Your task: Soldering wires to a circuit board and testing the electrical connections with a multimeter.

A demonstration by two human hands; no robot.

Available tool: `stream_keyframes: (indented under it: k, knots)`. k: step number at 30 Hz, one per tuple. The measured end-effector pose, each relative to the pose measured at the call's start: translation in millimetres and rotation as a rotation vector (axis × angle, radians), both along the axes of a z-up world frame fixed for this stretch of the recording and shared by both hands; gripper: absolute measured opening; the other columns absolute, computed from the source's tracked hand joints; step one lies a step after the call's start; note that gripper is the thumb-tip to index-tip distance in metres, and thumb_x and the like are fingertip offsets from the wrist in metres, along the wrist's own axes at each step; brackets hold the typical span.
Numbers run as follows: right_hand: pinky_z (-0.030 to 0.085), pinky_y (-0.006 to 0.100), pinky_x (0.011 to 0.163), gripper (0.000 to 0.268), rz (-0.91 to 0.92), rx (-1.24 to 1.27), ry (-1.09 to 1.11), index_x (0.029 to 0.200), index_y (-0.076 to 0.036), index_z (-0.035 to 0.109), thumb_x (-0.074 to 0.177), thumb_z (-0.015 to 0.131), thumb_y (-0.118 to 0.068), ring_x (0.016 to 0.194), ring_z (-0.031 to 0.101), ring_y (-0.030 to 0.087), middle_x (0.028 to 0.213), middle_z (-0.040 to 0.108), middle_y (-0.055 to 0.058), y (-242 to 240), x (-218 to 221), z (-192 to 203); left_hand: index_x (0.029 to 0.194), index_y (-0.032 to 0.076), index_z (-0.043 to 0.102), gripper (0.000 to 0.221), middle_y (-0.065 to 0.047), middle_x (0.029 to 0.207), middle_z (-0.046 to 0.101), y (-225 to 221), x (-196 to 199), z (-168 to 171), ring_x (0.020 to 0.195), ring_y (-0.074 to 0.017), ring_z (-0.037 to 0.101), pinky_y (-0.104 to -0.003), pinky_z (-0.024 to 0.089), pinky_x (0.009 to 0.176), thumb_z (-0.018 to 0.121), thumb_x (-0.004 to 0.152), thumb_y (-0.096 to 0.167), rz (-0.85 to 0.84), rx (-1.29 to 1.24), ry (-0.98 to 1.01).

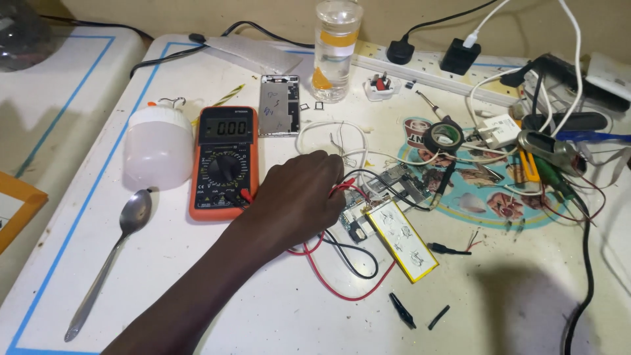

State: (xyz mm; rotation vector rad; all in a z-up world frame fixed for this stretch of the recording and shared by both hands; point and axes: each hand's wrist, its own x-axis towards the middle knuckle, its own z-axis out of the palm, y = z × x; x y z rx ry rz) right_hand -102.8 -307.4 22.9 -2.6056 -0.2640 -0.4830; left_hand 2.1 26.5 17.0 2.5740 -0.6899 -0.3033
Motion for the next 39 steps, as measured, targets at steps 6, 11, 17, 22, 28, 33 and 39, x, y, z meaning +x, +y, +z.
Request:
stream_keyframes:
  k: [6,11,17,22,28,33,39]
  knots:
    - [0.048,0.049,0.062,0.049,0.168,-0.318,0.124,0.094,-0.013,0.050,0.091,0.070,-0.058,0.086,0.057,0.032,0.095,0.057,0.008,107,29,-60,0.092,0.017,0.052,0.011,-0.004,0.097,0.060,-3,8,-25,0.091,-0.0317,0.057,-0.048,0.043,0.070,0.058,0.084,0.021,0.068,0.184,-0.018]
    - [0.046,0.047,0.066,0.036,0.066,-0.321,0.380,0.089,-0.020,0.050,0.079,0.077,-0.043,0.088,0.057,0.028,0.091,0.060,0.003,124,51,-40,0.093,0.018,0.050,0.019,-0.003,0.095,0.060,4,8,-16,0.089,-0.0307,0.058,-0.046,0.041,0.067,0.062,0.077,0.016,0.068,0.208,0.029]
    - [0.047,0.033,0.064,0.031,-0.015,0.008,0.522,0.090,-0.018,0.063,0.073,0.086,-0.029,0.071,0.061,0.016,0.082,0.068,-0.001,142,55,-6,0.092,0.015,0.049,0.017,-0.005,0.096,0.059,2,11,-17,0.088,-0.0319,0.056,-0.046,0.040,0.069,0.053,0.078,0.024,0.146,0.077,0.070]
    - [0.047,0.032,0.064,0.042,-0.051,0.343,0.517,0.101,-0.010,0.073,0.065,0.094,-0.014,0.068,0.057,0.017,0.080,0.070,0.005,122,59,-23,0.099,0.015,0.063,0.024,-0.002,0.097,0.064,5,12,-12,0.084,-0.0169,0.055,-0.035,0.041,0.067,0.055,0.076,0.013,0.184,-0.379,0.260]
    - [0.054,0.027,0.064,0.028,0.034,0.428,0.329,0.095,-0.008,0.076,0.070,0.088,-0.008,0.068,0.064,0.013,0.079,0.073,0.004,111,57,-31,0.083,0.013,0.066,0.013,0.003,0.076,0.064,-3,8,-12,0.070,-0.0083,0.056,-0.027,0.042,0.061,0.070,0.090,0.024,0.044,-0.703,0.272]
    - [0.055,0.026,0.063,0.016,0.210,0.249,-0.020,0.086,-0.007,0.068,0.081,0.083,-0.010,0.072,0.063,0.013,0.085,0.068,0.005,109,57,-36,0.097,0.011,0.074,0.014,0.000,0.072,0.065,-3,-4,13,0.069,-0.0075,0.057,-0.025,0.044,0.063,0.068,0.093,0.024,0.089,-0.798,0.267]
    - [0.054,0.036,0.069,0.036,0.154,0.098,-0.194,0.104,-0.002,0.071,0.083,0.088,-0.025,0.091,0.069,0.025,0.101,0.073,0.014,84,79,-54,0.112,0.005,0.075,0.023,0.002,0.066,0.053,13,-13,36,0.055,-0.0037,0.037,-0.021,0.027,0.045,0.065,0.097,0.019,-0.240,-0.943,0.419]
